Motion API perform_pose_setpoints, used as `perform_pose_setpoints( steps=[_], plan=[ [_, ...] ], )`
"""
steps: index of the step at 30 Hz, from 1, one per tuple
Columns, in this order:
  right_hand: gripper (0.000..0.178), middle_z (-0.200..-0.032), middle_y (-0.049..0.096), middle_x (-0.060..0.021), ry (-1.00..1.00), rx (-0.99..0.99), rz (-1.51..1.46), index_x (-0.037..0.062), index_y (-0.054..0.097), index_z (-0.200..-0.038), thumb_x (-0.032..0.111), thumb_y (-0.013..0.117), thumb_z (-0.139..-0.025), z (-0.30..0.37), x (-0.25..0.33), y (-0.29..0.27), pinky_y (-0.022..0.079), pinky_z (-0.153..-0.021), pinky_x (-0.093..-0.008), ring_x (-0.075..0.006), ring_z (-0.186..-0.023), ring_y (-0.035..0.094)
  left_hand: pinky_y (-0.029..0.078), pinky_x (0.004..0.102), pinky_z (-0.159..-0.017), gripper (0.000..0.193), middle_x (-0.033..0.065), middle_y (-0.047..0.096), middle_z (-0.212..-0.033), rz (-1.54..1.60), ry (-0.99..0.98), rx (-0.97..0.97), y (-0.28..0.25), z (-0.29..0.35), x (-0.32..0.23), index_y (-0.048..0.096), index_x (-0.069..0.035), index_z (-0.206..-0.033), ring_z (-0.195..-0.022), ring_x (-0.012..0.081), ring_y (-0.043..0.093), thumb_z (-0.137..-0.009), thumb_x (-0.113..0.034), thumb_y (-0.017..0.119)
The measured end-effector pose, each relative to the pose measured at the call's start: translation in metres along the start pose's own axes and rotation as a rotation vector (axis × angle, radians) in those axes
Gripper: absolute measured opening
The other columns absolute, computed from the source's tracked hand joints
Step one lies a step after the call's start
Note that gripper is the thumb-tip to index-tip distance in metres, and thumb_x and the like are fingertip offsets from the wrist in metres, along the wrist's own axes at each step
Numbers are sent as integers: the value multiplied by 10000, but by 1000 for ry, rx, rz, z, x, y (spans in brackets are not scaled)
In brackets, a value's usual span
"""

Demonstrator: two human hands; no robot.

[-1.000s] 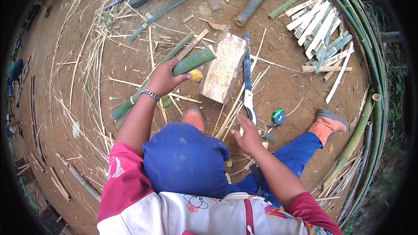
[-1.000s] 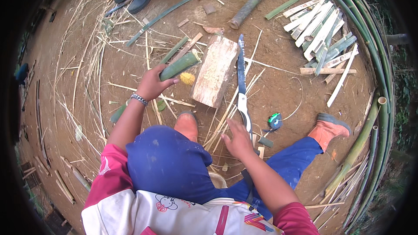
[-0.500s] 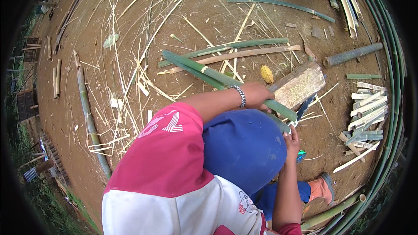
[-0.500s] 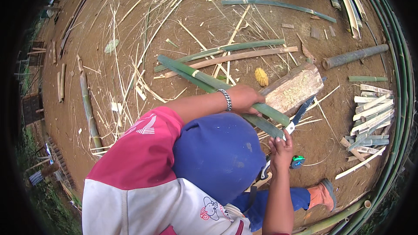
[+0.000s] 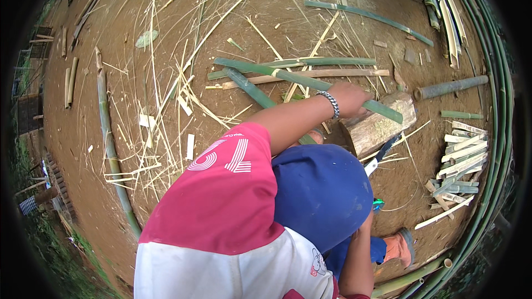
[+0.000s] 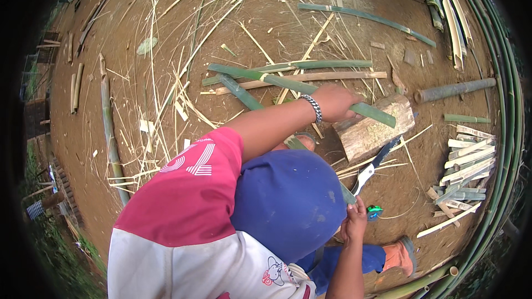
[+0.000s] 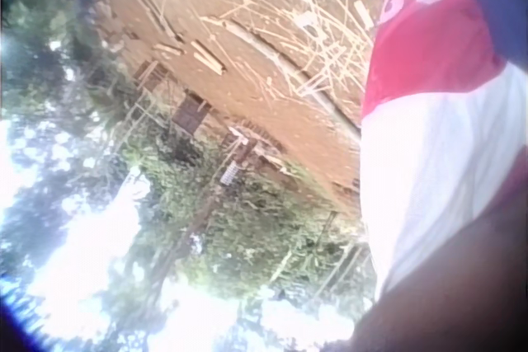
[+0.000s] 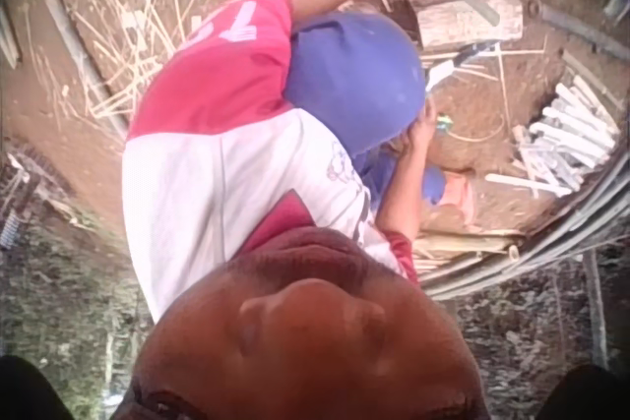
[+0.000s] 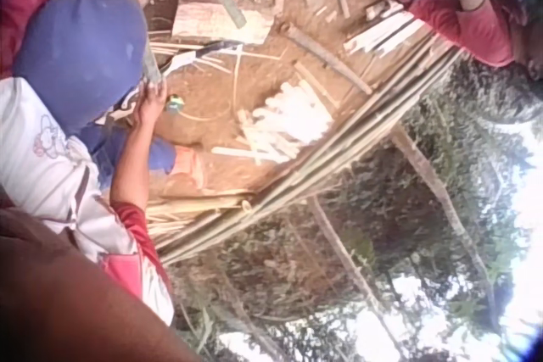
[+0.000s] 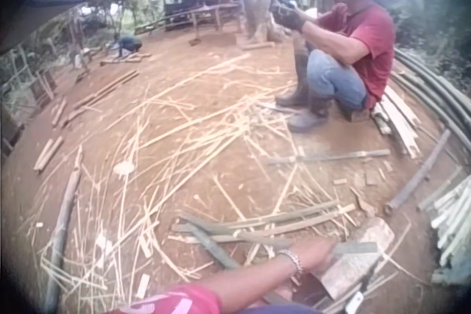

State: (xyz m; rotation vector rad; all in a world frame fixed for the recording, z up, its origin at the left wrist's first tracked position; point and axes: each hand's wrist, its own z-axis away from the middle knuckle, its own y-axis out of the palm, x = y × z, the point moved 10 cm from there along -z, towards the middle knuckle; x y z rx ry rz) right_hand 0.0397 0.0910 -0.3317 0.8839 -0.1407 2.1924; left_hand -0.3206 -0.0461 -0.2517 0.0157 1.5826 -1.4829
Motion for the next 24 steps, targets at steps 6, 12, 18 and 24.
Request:
perform_pose_setpoints(
  steps=[6,12,18,24],
  plan=[
    [452,-1136,677,-169,72,-13,-30,36,427,-1411,-44,530,-978,-11,-28,-19,605,-830,-368,-232,-989,697,502,478,-941,427,123,678,-1112,-27,-86,-292,-49,-27,23,619,-115,-1255,-1089,323,646,-872,-292,684],
    [395,-1078,680,-169,122,-88,71,56,456,-1345,24,601,-978,-17,-41,-24,625,-692,-339,-231,-878,710,448,461,-1004,424,120,677,-1124,62,-126,-688,-108,-15,37,623,-119,-1255,-1127,313,612,-845,-201,697],
    [316,-1042,681,-157,95,-94,140,56,479,-1247,26,622,-967,-23,-46,-31,617,-694,-332,-217,-864,703,440,453,-992,440,104,671,-1108,69,-70,-723,-100,-8,32,629,-141,-1261,-1111,301,612,-829,-175,709],
    [269,-993,687,-96,37,-48,90,66,514,-1186,27,643,-952,-7,-34,-46,607,-700,-308,-176,-832,696,405,457,-1024,435,90,635,-1136,82,-41,-522,-54,-31,34,632,-148,-1265,-1144,292,592,-838,-183,709]
  ],
)
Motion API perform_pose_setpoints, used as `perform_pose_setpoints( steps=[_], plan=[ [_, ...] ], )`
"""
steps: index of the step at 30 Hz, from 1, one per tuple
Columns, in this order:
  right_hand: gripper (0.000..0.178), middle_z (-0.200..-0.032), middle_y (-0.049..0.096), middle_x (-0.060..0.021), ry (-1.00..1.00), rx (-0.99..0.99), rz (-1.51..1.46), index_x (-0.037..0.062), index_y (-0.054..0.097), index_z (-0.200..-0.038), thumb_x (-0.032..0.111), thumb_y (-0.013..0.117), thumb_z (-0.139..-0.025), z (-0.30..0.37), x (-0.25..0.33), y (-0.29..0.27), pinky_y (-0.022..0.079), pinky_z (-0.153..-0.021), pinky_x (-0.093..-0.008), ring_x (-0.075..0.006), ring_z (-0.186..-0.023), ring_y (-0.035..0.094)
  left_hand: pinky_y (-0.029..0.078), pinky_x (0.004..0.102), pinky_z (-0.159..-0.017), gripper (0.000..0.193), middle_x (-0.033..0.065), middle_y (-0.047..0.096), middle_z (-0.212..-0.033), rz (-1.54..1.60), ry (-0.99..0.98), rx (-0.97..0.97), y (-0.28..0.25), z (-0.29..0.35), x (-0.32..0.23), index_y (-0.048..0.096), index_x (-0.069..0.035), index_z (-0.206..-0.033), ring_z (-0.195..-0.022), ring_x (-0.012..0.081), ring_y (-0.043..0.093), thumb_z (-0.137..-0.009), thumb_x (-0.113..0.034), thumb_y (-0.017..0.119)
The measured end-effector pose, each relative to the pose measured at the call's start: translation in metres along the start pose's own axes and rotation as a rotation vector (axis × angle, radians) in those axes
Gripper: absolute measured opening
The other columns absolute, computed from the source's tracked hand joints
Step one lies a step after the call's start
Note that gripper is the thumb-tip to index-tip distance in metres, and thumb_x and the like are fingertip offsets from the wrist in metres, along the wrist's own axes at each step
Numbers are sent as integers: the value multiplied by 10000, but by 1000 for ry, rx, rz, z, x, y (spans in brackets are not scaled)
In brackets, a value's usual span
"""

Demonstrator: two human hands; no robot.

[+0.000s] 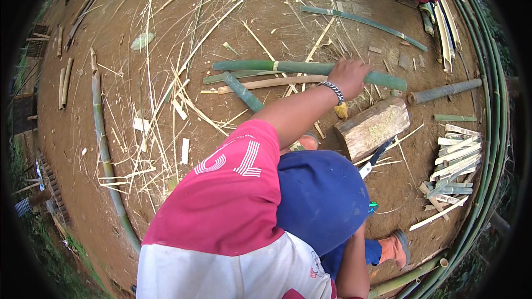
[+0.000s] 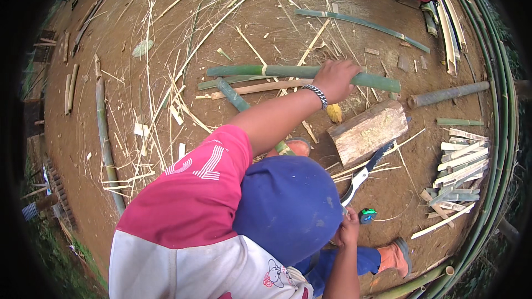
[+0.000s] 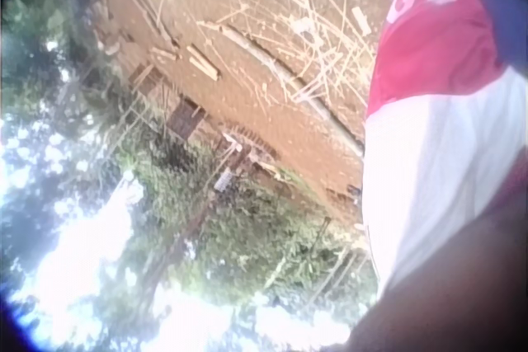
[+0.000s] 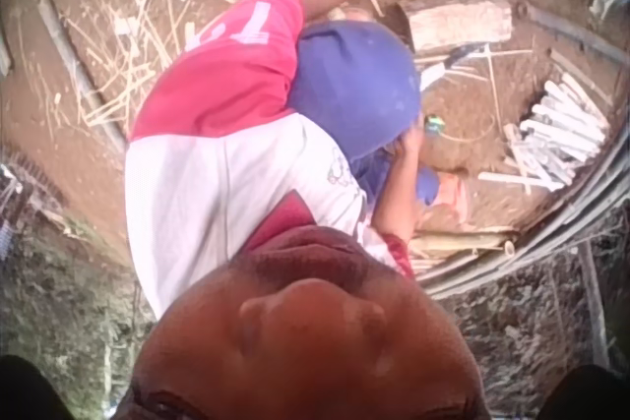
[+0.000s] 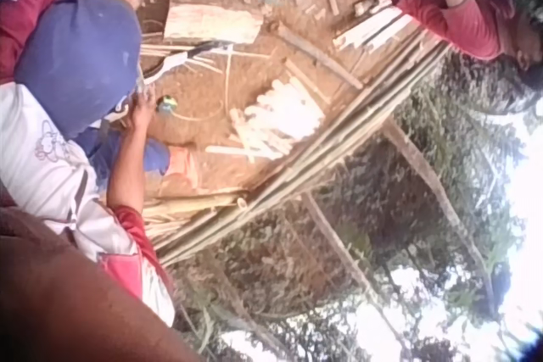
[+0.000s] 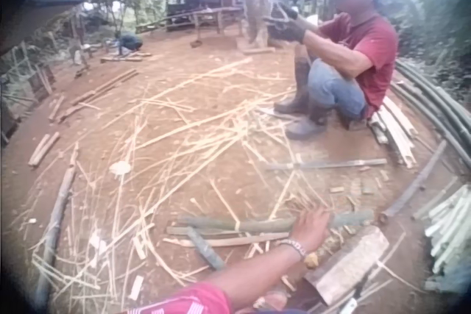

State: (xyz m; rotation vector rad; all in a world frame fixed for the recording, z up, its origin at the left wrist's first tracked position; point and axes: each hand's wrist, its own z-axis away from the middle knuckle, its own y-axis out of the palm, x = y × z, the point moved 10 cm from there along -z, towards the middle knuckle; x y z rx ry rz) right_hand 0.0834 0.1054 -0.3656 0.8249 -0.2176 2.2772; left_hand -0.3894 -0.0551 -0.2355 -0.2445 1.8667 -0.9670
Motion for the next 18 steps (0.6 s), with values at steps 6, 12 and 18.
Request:
perform_pose_setpoints(
  steps=[6,12,18],
  plan=[
    [218,-955,683,-43,54,-60,-2,101,558,-1147,70,658,-956,40,11,-14,609,-710,-292,-152,-793,693,396,456,-1034,425,91,620,-1153,-52,-64,100,22,1,16,642,-158,-1277,-1156,298,579,-858,-197,697],
    [199,-990,681,-46,74,-88,-43,106,567,-1148,87,649,-967,47,-8,-40,615,-725,-306,-174,-826,698,445,452,-997,419,109,648,-1104,-58,-37,120,33,-9,8,655,-148,-1265,-1098,317,616,-857,-215,724],
    [208,-1016,677,-52,105,-148,-40,87,568,-1201,103,609,-998,46,-1,-37,609,-778,-316,-176,-863,693,487,458,-963,321,143,672,-1149,-106,-60,98,35,-8,21,689,-96,-1181,-1078,334,637,-873,-189,704]
  ],
)
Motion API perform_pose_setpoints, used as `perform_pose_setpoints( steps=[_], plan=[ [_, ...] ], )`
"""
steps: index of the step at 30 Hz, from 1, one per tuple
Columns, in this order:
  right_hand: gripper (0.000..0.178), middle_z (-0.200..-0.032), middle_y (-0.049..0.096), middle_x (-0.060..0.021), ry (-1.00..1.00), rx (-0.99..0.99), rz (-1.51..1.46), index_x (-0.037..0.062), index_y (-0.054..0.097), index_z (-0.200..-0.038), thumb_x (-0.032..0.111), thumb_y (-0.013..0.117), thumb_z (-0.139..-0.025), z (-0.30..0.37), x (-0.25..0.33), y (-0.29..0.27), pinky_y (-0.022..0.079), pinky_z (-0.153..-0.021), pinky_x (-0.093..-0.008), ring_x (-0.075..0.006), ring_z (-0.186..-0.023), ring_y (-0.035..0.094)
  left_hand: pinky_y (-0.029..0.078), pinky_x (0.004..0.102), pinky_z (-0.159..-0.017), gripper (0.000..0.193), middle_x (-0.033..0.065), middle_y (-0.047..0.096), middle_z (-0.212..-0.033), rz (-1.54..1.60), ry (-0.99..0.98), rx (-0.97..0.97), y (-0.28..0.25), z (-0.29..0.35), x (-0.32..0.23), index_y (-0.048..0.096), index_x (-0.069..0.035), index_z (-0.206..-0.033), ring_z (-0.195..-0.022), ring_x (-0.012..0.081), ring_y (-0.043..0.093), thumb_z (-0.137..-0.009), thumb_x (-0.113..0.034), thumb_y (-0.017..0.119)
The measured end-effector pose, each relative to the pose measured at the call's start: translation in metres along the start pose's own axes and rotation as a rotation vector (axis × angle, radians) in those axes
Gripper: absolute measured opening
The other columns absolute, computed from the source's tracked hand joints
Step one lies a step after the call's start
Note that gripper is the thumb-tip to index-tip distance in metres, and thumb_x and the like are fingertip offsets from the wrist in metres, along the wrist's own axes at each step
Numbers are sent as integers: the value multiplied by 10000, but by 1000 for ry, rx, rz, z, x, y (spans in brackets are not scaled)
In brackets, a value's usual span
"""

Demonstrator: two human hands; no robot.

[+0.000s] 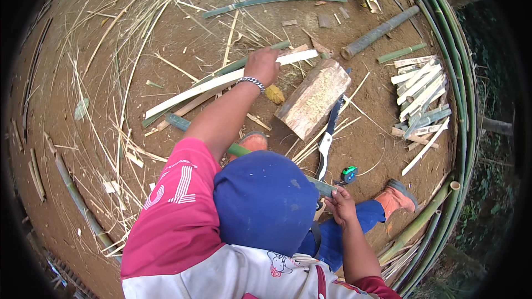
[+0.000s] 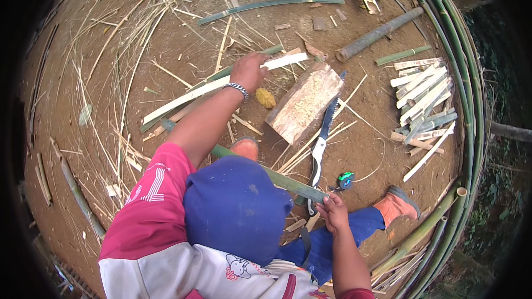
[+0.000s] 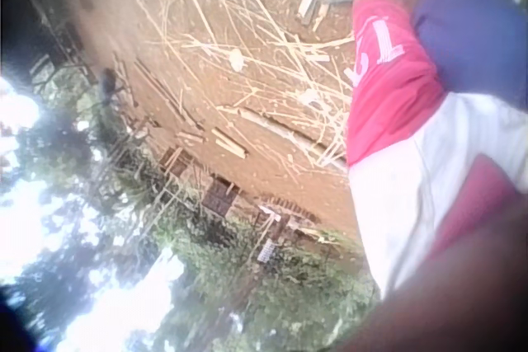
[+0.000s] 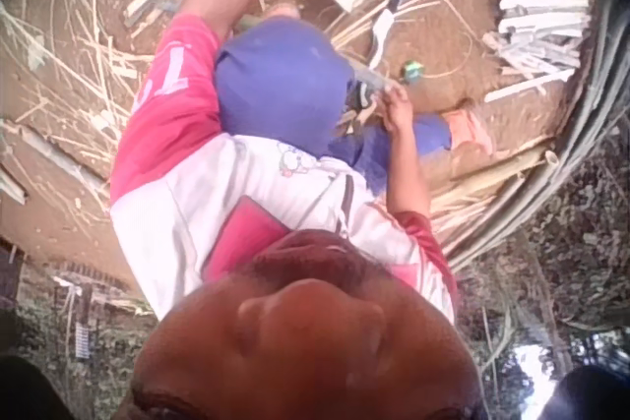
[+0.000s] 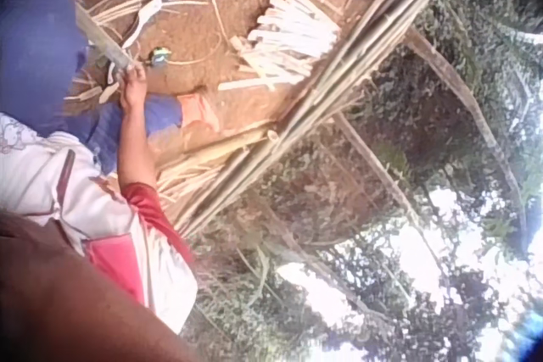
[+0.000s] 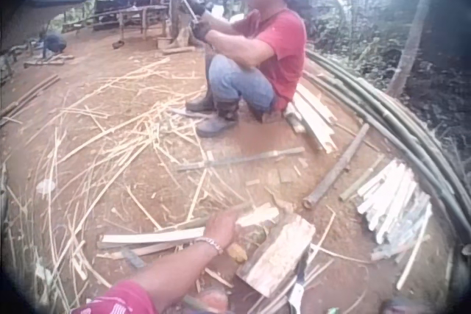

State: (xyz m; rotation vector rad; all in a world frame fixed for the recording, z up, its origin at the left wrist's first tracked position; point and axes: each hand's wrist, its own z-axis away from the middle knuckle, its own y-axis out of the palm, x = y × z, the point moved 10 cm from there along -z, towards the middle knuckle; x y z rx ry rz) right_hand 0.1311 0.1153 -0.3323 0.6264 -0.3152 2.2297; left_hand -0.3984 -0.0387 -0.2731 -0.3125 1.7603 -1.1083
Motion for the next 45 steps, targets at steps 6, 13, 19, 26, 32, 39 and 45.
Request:
perform_pose_setpoints(
  steps=[6,13,19,26,32,39,45],
  plan=[
    [231,-1068,669,-62,-31,25,-56,61,562,-1242,146,569,-1028,1,3,10,594,-816,-320,-171,-899,682,518,426,-925,278,154,696,-1101,121,-58,-69,-1,1,16,689,-58,-1149,-1012,337,671,-880,-125,682],
    [360,-1116,669,-77,-241,8,-30,12,559,-1338,203,577,-1033,18,69,32,563,-852,-316,-162,-931,664,545,410,-875,478,159,719,-1023,326,148,665,37,126,-55,683,-36,-1127,-986,302,701,-790,-344,824],
    [326,-997,713,-63,-470,-32,139,-9,622,-1274,209,562,-1039,21,138,59,555,-783,-271,-129,-841,675,535,425,-857,549,221,704,-1062,98,204,893,57,184,-67,650,-32,-1203,-1000,373,687,-787,-342,829],
    [337,-987,740,-86,-500,-162,463,21,684,-1190,288,559,-1026,-22,144,36,537,-820,-330,-156,-864,688,535,423,-853,559,233,708,-1023,87,114,952,70,182,-55,647,-16,-1224,-970,380,694,-804,-344,818],
    [480,-1072,710,-109,-390,-369,167,16,561,-1370,294,620,-983,-102,145,-75,527,-798,-340,-180,-865,666,541,398,-842,504,212,721,-1003,199,79,787,65,165,-64,663,-6,-1195,-945,339,712,-795,-266,826],
    [724,-1286,593,-124,-267,-553,-202,66,273,-1545,264,659,-966,-160,205,-175,536,-763,-348,-187,-946,626,523,398,-755,532,188,672,-939,190,101,428,54,116,-54,563,-25,-1165,-844,321,671,-751,-192,853],
    [844,-1364,511,-175,-259,-715,-459,83,120,-1543,192,695,-936,-222,245,-215,565,-737,-401,-235,-955,624,506,420,-710,753,150,637,-850,-17,12,404,73,96,-66,499,-70,-1286,-791,315,648,-675,-237,906]
  ],
)
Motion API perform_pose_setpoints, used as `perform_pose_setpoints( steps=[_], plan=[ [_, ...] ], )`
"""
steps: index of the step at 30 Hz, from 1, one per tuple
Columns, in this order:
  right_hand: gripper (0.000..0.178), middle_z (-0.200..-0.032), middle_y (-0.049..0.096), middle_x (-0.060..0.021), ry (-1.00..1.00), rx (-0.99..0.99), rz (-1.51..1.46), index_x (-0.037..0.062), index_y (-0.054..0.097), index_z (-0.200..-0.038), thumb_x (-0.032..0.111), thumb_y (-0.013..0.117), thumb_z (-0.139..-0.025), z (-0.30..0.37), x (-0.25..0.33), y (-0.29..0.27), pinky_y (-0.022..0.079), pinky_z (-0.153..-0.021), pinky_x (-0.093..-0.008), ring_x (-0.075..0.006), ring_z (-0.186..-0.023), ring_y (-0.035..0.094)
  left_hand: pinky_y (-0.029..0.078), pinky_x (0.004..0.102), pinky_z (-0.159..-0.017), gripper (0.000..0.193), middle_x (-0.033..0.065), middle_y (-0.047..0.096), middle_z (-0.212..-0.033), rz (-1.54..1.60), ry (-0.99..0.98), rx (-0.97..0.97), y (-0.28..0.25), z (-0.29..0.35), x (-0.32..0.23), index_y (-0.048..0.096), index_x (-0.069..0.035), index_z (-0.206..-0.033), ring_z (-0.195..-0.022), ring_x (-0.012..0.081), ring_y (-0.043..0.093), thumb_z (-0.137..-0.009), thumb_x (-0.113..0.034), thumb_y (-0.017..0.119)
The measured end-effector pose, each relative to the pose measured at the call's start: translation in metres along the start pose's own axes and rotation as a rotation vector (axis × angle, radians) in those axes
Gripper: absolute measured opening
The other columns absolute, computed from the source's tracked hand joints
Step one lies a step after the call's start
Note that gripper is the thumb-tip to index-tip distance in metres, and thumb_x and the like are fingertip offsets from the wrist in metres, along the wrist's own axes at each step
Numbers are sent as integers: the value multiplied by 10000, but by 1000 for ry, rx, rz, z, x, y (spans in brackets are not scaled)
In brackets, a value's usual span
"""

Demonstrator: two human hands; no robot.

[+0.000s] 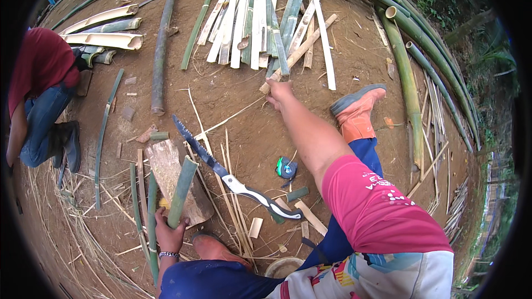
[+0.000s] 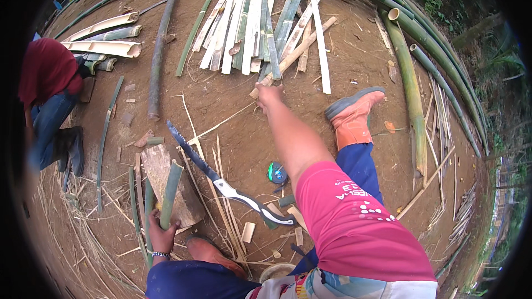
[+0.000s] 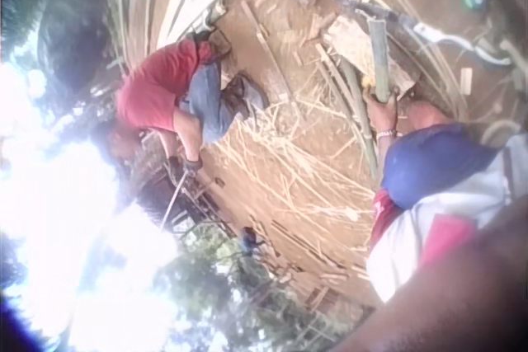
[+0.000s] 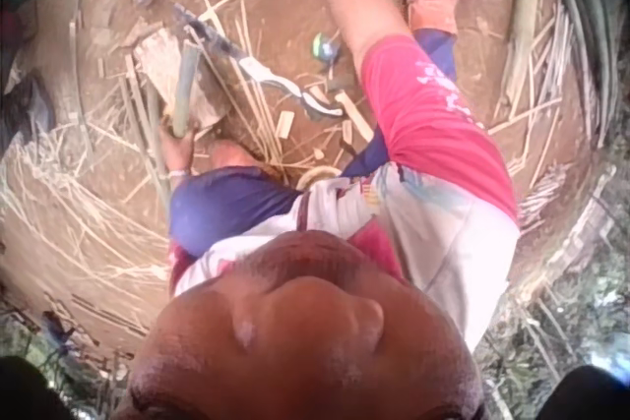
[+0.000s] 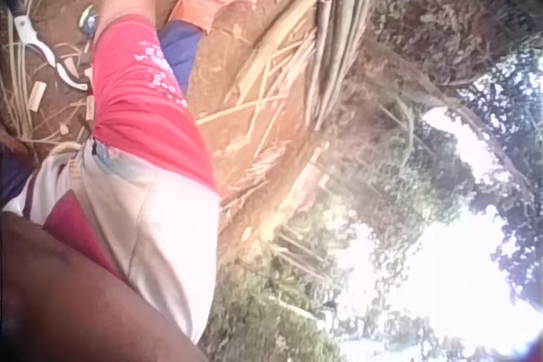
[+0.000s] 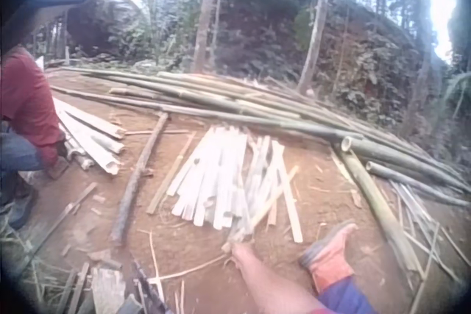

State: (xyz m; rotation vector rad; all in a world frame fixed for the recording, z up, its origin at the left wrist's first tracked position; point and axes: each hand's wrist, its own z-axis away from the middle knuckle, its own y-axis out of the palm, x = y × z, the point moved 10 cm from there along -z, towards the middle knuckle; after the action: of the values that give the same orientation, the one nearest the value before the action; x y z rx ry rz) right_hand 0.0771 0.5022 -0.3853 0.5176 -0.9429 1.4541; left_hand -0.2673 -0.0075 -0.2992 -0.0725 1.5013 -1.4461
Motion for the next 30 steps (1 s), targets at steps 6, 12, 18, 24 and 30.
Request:
perform_pose_setpoints(
  steps=[6,12,18,24,30],
  plan=[
    [440,-1041,624,-109,-103,24,-205,54,449,-1273,57,699,-911,-32,-3,-3,563,-656,-362,-220,-825,639,501,414,-677,748,123,642,-769,62,-31,83,19,-8,8,500,-71,-1300,-709,286,639,-680,-211,895],
    [372,-945,671,-143,-203,-33,-18,-6,546,-1170,21,717,-841,-5,-42,-117,554,-634,-392,-262,-790,693,507,393,-675,755,133,663,-806,91,4,64,16,-6,4,490,-50,-1318,-725,256,647,-689,-173,890],
    [448,-1107,626,-219,-337,-321,410,11,412,-1284,48,627,-893,30,-43,-214,535,-820,-430,-362,-977,669,528,371,-728,728,141,694,-877,196,-6,100,25,-6,7,487,-37,-1319,-782,240,667,-711,-144,873],
    [512,-1135,605,-223,-294,-207,262,63,339,-1425,78,547,-957,98,-66,-187,543,-763,-432,-334,-920,663,525,374,-800,651,163,693,-959,187,7,60,22,-4,23,531,-20,-1271,-858,258,667,-737,-185,865],
    [519,-1073,614,-183,30,52,-100,72,333,-1430,47,520,-947,150,-111,-168,552,-630,-394,-248,-808,663,512,376,-856,610,163,697,-1015,260,-14,25,30,-4,38,548,-8,-1255,-913,246,666,-770,-210,859]
  ],
)
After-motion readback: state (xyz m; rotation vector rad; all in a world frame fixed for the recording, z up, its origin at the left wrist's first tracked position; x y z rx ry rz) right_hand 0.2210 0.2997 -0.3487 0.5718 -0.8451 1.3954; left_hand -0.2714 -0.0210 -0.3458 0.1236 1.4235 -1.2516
